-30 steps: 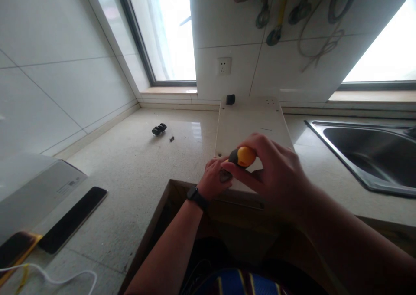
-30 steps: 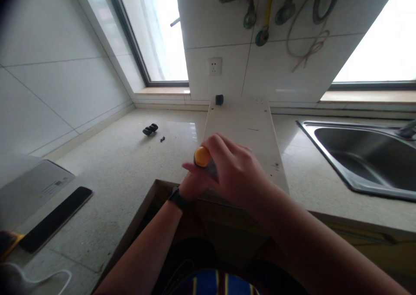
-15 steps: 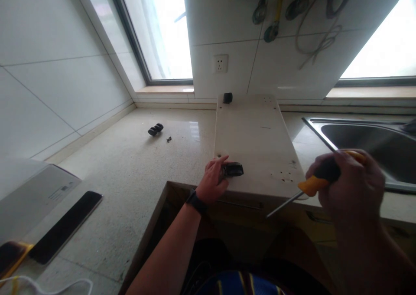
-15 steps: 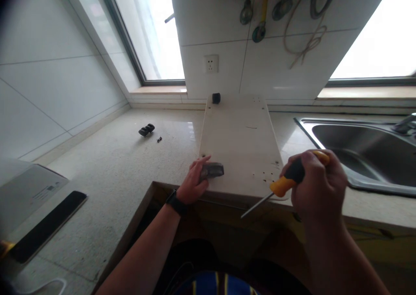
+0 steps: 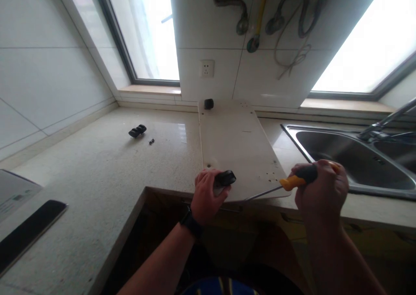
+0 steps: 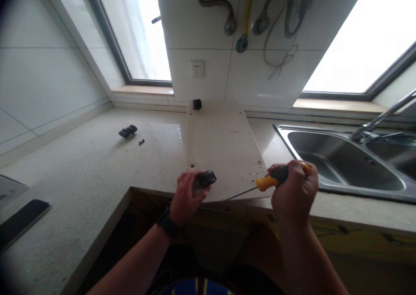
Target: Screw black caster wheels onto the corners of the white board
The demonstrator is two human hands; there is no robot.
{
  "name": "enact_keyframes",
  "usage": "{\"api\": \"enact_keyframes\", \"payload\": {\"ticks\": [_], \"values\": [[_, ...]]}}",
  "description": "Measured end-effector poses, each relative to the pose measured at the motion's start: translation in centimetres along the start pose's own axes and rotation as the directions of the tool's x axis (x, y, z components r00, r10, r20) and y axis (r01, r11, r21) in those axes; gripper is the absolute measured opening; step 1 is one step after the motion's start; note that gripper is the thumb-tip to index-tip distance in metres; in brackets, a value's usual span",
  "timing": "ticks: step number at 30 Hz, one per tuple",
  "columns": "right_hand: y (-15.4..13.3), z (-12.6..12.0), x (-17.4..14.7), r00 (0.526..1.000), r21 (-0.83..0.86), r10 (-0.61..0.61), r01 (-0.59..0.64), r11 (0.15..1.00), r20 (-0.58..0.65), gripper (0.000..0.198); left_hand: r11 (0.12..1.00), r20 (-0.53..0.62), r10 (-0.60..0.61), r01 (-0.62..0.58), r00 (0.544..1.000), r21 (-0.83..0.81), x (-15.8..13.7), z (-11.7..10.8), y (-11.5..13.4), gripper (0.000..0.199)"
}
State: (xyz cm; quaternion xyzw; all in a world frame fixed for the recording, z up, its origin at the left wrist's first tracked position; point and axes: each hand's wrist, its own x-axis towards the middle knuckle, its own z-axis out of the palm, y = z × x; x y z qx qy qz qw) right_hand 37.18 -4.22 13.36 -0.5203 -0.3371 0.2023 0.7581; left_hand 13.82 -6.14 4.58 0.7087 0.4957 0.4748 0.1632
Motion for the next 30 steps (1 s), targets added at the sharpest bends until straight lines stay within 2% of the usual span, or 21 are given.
{"api": "enact_keyframes", "payload": {"ticks": [4,10,15,19,23,27,30], "values": [[0.8,1.4,0.9,1.000,0.044,-0.015,0.015,0.999,0.010,0.013,0.999,-0.085,-0.023,0.019,0.996,-0.048,-0.1,0.5,-0.1,0.037],[1.8,4.7,1.7,0.997,-0.010,-0.068,0.068,0.998,0.040,0.017,0.987,-0.028,0.028,-0.032,0.999,-0.156,-0.3,0.1,-0.7,0.051],[1.8,6.7,2.3,0.990,0.034,-0.122,0.120,0.992,0.076,0.020,0.970,-0.030,0.000,-0.007,1.000,-0.244,-0.6,0.0,-1.1,0.056],[1.6,7.9,2.3,0.969,0.045,-0.194,0.189,0.981,0.154,0.017,0.955,-0.010,0.011,-0.014,1.000,-0.295,-0.5,-0.1,-1.4,0.069],[1.9,9.6,2.9,0.937,0.052,-0.212,0.206,0.977,0.276,0.017,0.970,-0.021,0.043,-0.047,0.999,-0.239,-0.2,-0.2,-1.6,0.063],[2.7,12.1,4.5,0.916,0.067,-0.203,0.192,0.979,0.347,0.020,0.964,-0.031,-0.019,0.010,0.999,-0.267,0.2,-0.2,-1.6,0.064],[3.8,14.2,5.8,0.901,0.091,-0.144,0.117,0.989,0.409,0.020,0.962,-0.030,-0.027,0.018,0.999,-0.271,0.2,-0.2,-1.5,0.066]]}}
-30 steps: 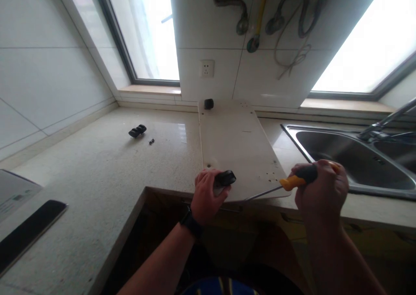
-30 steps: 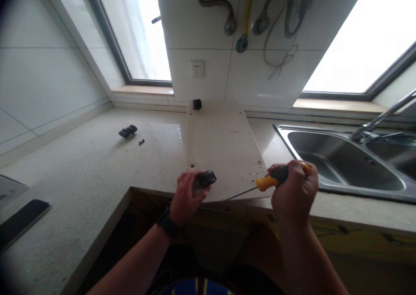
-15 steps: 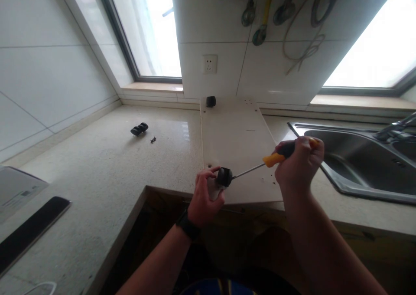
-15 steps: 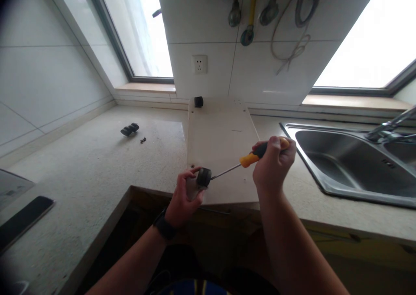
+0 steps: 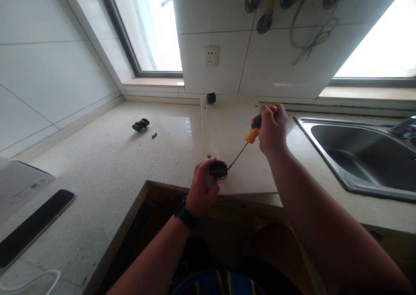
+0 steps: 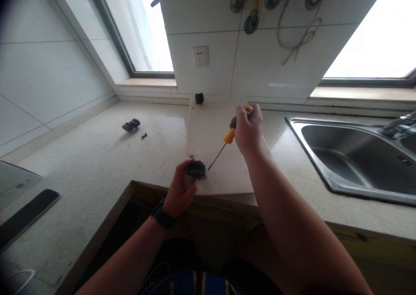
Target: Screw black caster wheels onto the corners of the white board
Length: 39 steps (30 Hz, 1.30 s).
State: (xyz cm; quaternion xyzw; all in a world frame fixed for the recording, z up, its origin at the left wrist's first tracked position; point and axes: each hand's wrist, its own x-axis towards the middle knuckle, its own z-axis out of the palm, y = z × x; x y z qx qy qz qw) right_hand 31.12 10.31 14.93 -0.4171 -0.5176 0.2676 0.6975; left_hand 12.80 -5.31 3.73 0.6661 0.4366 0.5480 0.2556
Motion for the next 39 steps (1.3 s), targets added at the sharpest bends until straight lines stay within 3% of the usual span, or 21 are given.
{"api": "enact_keyframes", "payload": {"ticks": [4,10,21,39], "values": [[2.2,1.8,1.1,0.993,0.035,0.089,-0.092,0.995,0.072,0.019,0.997,0.017,0.056,-0.057,0.998,0.055,-0.4,0.0,-0.1,0.066],[5.0,3.6,0.4,0.978,0.080,0.158,-0.170,0.982,0.140,0.021,0.985,0.060,0.148,-0.152,0.987,0.076,-1.2,-0.1,-1.2,0.068],[5.9,6.5,0.3,0.939,0.191,0.145,-0.212,0.959,0.312,0.023,0.985,0.060,0.158,-0.161,0.986,0.054,-1.2,0.0,-1.5,0.065],[7.0,7.3,0.3,0.940,0.206,0.182,-0.247,0.947,0.290,0.028,0.983,0.063,0.175,-0.177,0.983,0.041,-1.2,0.1,-2.0,0.065]]}}
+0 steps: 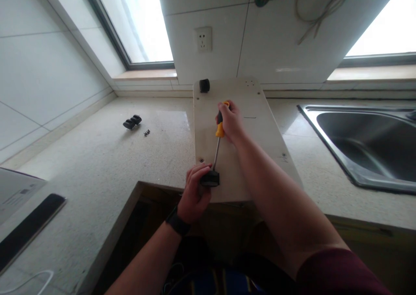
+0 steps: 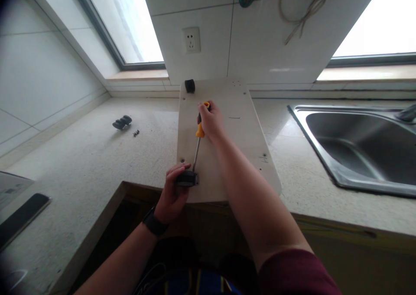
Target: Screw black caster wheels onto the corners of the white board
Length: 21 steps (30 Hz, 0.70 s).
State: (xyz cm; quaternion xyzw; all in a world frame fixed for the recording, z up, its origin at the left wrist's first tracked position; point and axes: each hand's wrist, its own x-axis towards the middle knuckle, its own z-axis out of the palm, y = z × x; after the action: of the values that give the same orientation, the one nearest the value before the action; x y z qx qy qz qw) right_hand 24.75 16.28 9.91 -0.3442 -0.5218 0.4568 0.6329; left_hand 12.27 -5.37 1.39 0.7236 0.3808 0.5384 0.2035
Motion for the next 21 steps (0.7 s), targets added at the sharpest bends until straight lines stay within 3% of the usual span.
{"api": "enact_keyframes", "payload": {"ticks": [21], "values": [[0.06,-0.15,-0.02,0.998,-0.091,0.005,0.001,0.996,0.069,0.024,0.999,-0.013,0.011,-0.011,1.000,0.031,-0.14,0.19,-0.33,0.062]]}}
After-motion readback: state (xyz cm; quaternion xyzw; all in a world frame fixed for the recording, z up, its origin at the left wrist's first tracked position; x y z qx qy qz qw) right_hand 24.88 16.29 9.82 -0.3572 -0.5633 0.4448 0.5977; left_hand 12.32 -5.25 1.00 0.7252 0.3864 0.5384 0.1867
